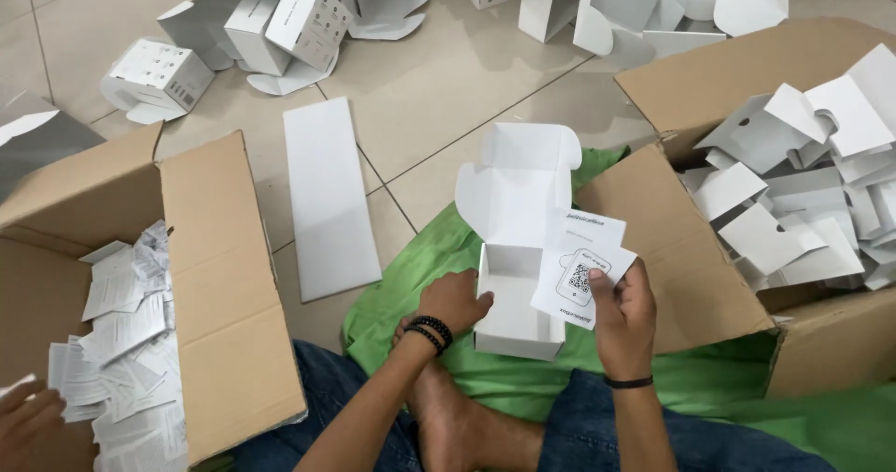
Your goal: The person packs items and instructional labels into small white cardboard boxes for a product.
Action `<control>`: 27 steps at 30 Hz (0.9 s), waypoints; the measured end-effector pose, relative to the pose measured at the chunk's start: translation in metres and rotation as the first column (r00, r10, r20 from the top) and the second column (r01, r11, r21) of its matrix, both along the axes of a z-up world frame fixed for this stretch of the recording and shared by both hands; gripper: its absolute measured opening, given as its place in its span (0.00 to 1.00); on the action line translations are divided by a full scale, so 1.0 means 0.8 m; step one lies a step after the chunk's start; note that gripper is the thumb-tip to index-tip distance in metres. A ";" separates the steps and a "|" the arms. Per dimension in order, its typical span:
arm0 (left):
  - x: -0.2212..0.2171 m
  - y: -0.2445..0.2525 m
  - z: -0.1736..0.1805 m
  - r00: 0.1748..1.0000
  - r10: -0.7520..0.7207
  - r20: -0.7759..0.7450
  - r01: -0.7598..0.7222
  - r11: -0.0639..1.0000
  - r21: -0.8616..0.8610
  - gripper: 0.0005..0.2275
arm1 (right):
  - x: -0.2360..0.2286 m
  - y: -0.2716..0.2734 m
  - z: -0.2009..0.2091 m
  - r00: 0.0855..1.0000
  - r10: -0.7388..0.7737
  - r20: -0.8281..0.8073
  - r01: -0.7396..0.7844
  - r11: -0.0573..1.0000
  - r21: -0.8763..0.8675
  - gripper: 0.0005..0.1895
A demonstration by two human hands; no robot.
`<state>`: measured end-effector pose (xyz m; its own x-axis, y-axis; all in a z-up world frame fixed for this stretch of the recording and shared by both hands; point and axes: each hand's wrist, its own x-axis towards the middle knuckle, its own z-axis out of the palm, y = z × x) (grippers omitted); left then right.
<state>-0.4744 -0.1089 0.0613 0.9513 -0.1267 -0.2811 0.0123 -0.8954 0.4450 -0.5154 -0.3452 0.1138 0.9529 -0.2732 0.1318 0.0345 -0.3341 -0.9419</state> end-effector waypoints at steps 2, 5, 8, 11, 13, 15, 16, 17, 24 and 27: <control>-0.013 -0.004 -0.020 0.998 0.047 0.034 -0.046 0.998 -0.030 0.19 | 0.002 0.008 0.014 0.987 0.130 0.098 -0.162 0.860 0.484 0.18; -0.015 -0.010 -0.023 0.991 0.123 0.044 -0.121 0.992 -0.038 0.19 | 0.011 0.015 -0.024 0.966 0.193 -0.171 -0.143 0.953 0.266 0.20; -0.011 -0.011 -0.015 0.984 0.163 0.075 -0.158 0.985 -0.063 0.21 | 0.005 0.032 -0.020 0.982 0.114 0.150 -0.028 0.877 -0.479 0.30; 0.000 -0.011 -0.017 0.977 0.187 0.108 -0.179 0.981 -0.073 0.22 | 0.011 0.031 -0.015 0.996 0.072 0.044 -0.052 0.935 -0.350 0.27; 0.003 -0.015 -0.014 0.975 0.195 0.107 -0.188 0.979 -0.078 0.22 | 0.007 0.032 -0.021 0.995 0.090 0.042 -0.064 0.905 -0.421 0.26; 0.007 -0.018 -0.014 0.971 0.208 0.115 -0.199 0.976 -0.082 0.22 | 0.009 0.033 -0.029 0.993 0.113 0.046 -0.076 0.870 -0.488 0.24; 0.007 -0.018 -0.016 0.968 0.216 0.125 -0.206 0.975 -0.083 0.22 | 0.009 0.035 -0.036 0.982 0.185 0.043 -0.135 0.841 -0.524 0.22; 0.007 -0.019 -0.018 0.965 0.224 0.135 -0.213 0.973 -0.085 0.22 | 0.008 0.037 -0.043 0.966 0.256 0.038 -0.192 0.806 -0.559 0.21; -0.013 0.034 0.040 0.961 0.201 0.191 -0.184 0.977 -0.106 0.22 | -0.003 0.082 -0.014 0.939 0.304 0.162 -0.131 0.751 -0.648 0.18; -0.028 0.090 0.088 0.940 0.207 0.271 -0.180 0.976 -0.121 0.19 | -0.009 0.125 0.006 0.909 0.354 0.219 -0.130 0.741 -0.659 0.15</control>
